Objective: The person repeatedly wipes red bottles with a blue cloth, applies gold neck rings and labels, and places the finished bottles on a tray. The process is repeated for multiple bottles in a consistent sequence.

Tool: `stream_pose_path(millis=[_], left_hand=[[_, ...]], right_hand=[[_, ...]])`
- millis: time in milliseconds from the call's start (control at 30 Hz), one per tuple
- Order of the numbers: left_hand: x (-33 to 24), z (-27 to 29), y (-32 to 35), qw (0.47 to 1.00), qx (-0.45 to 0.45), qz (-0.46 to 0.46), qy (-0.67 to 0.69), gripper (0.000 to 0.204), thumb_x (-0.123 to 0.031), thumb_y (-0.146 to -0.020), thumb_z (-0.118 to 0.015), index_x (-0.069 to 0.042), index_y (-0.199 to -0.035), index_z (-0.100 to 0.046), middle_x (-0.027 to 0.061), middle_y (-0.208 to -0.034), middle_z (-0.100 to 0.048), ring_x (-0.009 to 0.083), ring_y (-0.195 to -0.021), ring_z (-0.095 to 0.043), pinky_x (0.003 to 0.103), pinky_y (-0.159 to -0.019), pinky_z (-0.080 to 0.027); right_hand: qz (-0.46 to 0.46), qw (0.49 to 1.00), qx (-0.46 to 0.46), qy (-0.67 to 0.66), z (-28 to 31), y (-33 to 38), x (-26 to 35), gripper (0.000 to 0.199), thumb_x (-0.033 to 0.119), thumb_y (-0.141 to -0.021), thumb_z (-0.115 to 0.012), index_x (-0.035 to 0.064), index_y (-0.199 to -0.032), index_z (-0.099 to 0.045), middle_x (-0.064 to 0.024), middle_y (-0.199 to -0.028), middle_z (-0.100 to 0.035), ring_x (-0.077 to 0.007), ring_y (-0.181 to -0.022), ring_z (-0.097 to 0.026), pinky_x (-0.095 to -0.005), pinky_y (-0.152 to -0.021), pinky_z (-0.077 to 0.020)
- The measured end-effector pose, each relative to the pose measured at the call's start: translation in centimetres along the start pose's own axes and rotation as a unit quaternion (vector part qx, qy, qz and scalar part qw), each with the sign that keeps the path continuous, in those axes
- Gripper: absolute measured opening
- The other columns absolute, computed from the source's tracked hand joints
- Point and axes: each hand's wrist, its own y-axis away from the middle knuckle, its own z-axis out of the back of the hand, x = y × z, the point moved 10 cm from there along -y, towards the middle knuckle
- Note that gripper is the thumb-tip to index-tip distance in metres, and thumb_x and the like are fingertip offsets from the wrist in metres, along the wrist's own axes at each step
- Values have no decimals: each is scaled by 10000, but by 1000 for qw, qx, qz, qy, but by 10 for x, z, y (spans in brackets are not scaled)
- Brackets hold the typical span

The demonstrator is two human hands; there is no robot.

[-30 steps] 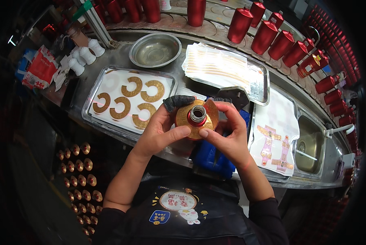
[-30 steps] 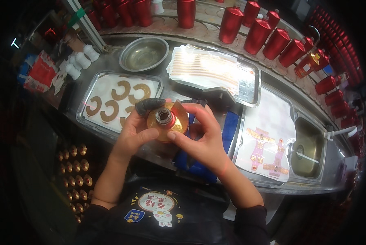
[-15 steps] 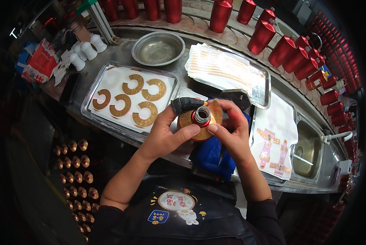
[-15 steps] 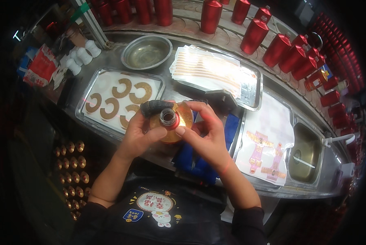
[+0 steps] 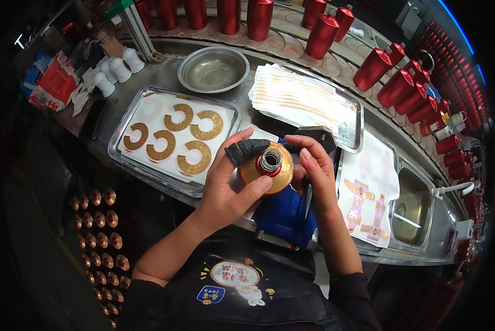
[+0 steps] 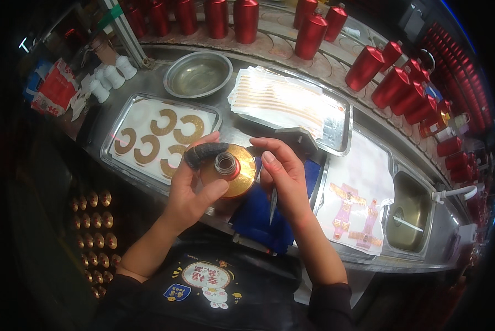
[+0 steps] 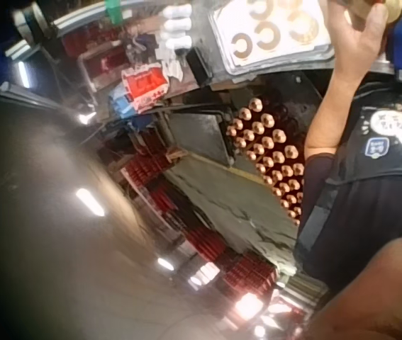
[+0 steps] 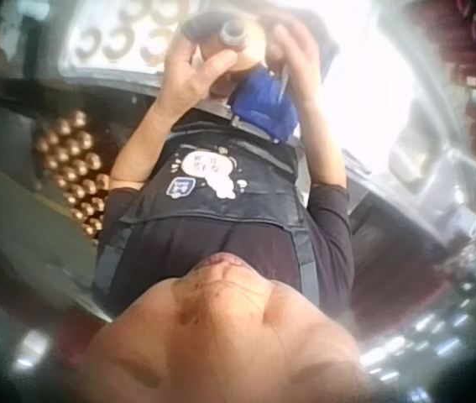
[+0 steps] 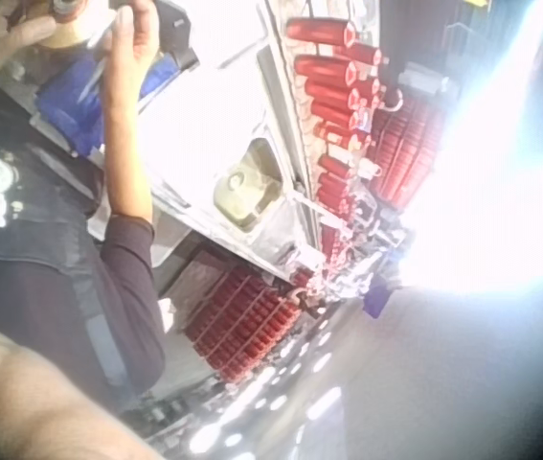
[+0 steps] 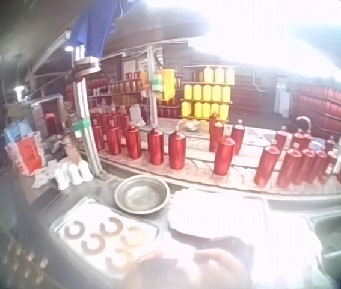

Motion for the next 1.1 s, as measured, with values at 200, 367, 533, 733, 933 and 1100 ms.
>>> stream_pose_path(millis=[200,367,533,733,933,1100], left_hand=[[0,-15,7,999,-48,-12,-22,586,-122,-926,-696,-6,-1442,-444,141,-1380,-512,212,-1269,-531,358,-1081,-429],[0,-16,-10,990,104,30,92,601,-81,-897,-692,-32,-1450,-461,100,-1387,-534,168,-1263,-538,337,-1076,-442],[-2,-11,-10,991,117,40,56,668,-129,-861,-740,-14,-1457,-460,113,-1383,-544,189,-1260,-555,348,-1078,-442],[-1,-12,-9,992,93,74,32,698,-131,-826,-770,-12,-1444,-468,123,-1379,-544,201,-1256,-561,358,-1077,-445],[-2,-11,-10,995,73,69,18,638,-110,-817,-761,-11,-1397,-513,131,-1381,-539,199,-1234,-572,350,-1057,-456],[-4,-12,-11,996,55,77,-6,602,-93,-802,-767,-6,-1356,-548,132,-1355,-546,195,-1200,-584,341,-1032,-459]], right_hand=[[11,999,-11,-29,-12,23,-12,332,211,-1033,-542,52,-1325,-547,38,-891,-590,5,-671,-397,-161,-602,-312],[35,998,-52,9,-19,41,-13,418,104,-971,-635,34,-1355,-485,-33,-1069,-551,-36,-680,-558,-206,-634,-460],[27,998,-55,13,-6,34,-10,380,134,-909,-736,32,-1230,-563,-9,-1045,-486,18,-588,-453,-172,-521,-361],[-42,997,-13,66,4,19,-12,372,137,-904,-735,28,-1197,-533,1,-932,-625,12,-669,-528,-158,-615,-405],[-49,998,24,25,-1,6,-4,305,108,-913,-712,33,-1160,-550,10,-959,-604,8,-666,-530,-163,-617,-408],[-67,993,41,83,-6,-5,-8,250,93,-920,-693,40,-1125,-561,21,-945,-591,1,-621,-483,-170,-578,-379]])
